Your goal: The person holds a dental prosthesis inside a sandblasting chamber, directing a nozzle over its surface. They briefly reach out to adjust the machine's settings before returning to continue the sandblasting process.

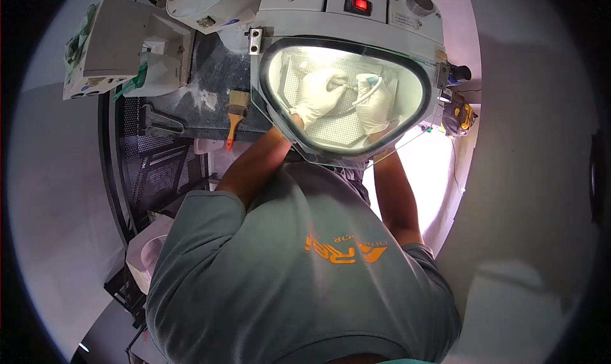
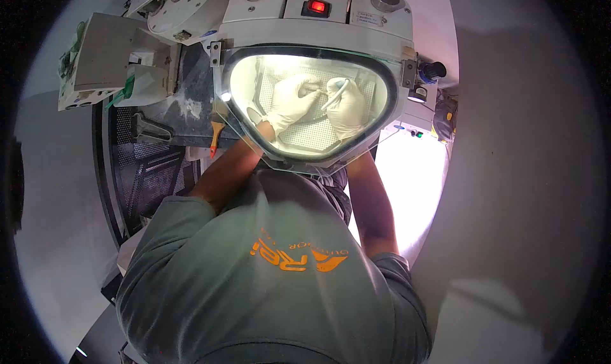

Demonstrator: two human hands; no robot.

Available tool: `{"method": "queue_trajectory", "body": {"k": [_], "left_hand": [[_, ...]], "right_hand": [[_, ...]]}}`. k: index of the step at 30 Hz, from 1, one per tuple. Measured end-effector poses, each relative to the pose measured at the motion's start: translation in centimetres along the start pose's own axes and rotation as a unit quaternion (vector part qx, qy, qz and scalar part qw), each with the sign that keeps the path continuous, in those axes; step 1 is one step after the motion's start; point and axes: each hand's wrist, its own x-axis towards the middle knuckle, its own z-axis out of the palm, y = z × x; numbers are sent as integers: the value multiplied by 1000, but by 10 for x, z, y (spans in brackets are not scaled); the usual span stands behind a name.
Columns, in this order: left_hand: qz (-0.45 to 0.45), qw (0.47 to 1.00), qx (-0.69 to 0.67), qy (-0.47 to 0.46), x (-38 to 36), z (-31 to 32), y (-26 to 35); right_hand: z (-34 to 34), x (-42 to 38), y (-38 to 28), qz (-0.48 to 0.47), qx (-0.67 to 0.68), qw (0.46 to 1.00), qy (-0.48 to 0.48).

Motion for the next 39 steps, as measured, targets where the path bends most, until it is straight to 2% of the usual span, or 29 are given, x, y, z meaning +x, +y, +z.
{"method": "queue_trajectory", "body": {"k": [4, 12, 15, 23, 24, 39], "left_hand": [[5, 1000, -12, 2, -1, 5, -9], [10, 1000, -1, -1, 1, 4, -6], [13, 1000, -10, 5, 0, 5, -4], [5, 1000, 7, 0, 1, 2, -2], [7, 1000, 5, -1, 1, 4, -5], [24, 1000, -2, 19, 1, 8, -11]], "right_hand": [[2, -1, 1, 1, 67, 998, 6], [9, -3, 16, 31, 72, 997, 10], [6, -3, 15, 0, 27, 1000, 11], [2, -1, 4, 29, 46, 998, 10], [2, -1, 7, 2, 6, 1000, 14], [3, -2, 6, 27, 46, 998, 26]]}}
